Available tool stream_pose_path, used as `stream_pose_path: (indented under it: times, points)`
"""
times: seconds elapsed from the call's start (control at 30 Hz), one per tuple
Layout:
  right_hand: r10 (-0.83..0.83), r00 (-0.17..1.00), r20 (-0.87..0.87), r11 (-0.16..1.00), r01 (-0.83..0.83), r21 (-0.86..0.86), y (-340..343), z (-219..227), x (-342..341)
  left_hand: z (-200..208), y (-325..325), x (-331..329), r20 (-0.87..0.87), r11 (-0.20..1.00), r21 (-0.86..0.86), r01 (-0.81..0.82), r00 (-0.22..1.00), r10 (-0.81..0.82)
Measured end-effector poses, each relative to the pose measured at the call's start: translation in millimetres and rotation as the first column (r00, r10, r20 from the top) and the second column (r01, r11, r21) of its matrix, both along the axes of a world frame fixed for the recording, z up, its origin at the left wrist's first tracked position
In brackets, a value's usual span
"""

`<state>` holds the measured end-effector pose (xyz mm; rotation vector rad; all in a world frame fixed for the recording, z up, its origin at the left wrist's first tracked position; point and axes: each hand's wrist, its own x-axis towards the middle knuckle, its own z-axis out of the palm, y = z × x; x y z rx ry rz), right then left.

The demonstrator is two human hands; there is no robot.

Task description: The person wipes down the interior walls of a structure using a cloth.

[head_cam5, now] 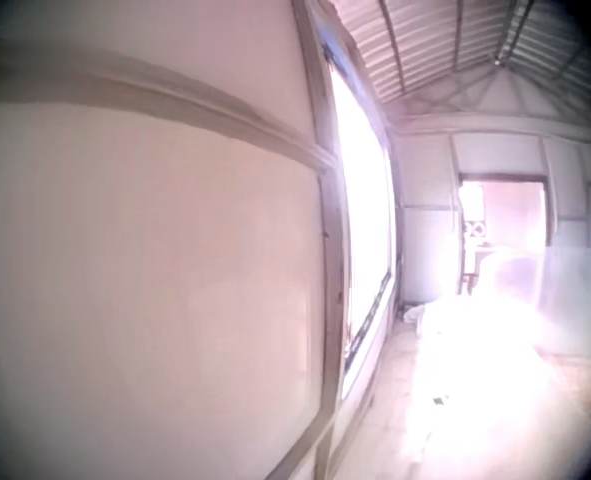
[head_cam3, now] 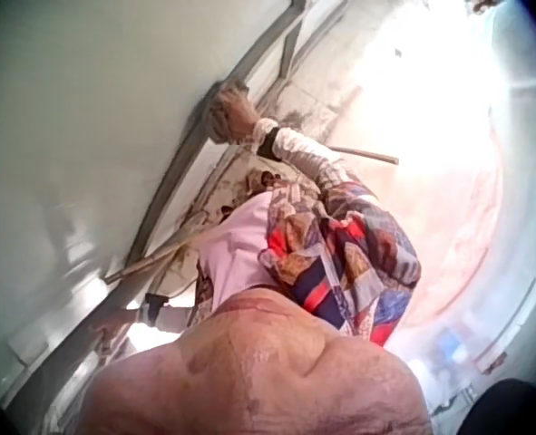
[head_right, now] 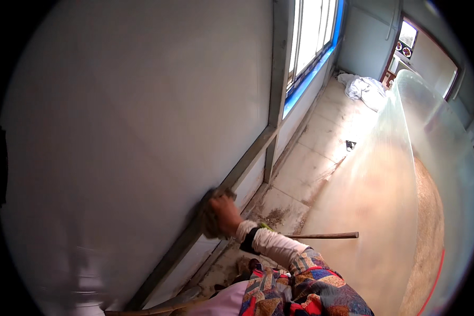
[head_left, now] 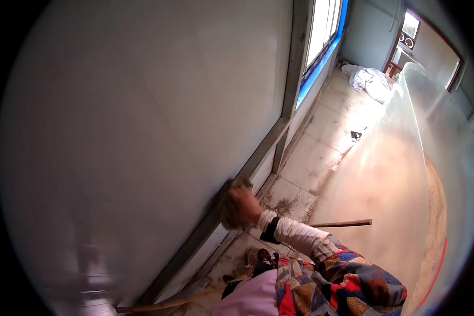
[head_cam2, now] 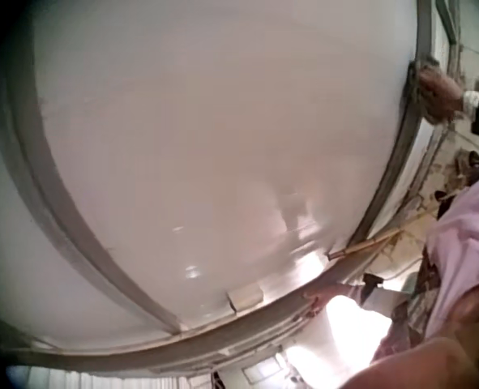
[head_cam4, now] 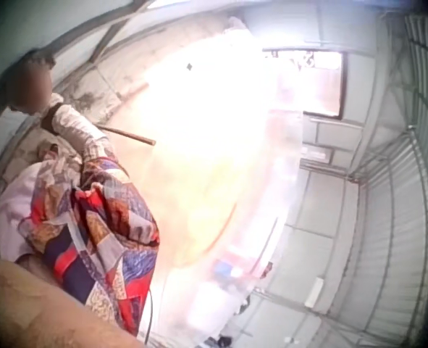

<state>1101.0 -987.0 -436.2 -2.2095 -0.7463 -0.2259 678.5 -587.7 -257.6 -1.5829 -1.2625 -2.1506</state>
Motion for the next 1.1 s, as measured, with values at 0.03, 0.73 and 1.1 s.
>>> stream_pose_path:
  times: [0.03,0.73,1.1]
  points:
    - [0.075,0.997,0.000,0.997,-0.075,-0.013,7.6,-4.7,-13.7,-5.5,4.2,-5.7,-0.009,1.000,0.004,-0.015,1.000,0.015]
    - [-0.290,0.941,0.173,0.956,0.292,0.019,-67.0,2.4,59.6,-49.6,54.8,-94.7,0.036,0.977,-0.086,-0.193,0.980,0.196]
    - [-0.032,0.983,0.181,0.999,0.037,-0.024,-9.0,-24.6,29.3,-31.8,23.5,-67.4,0.087,0.966,-0.246,-0.078,0.991,0.102]
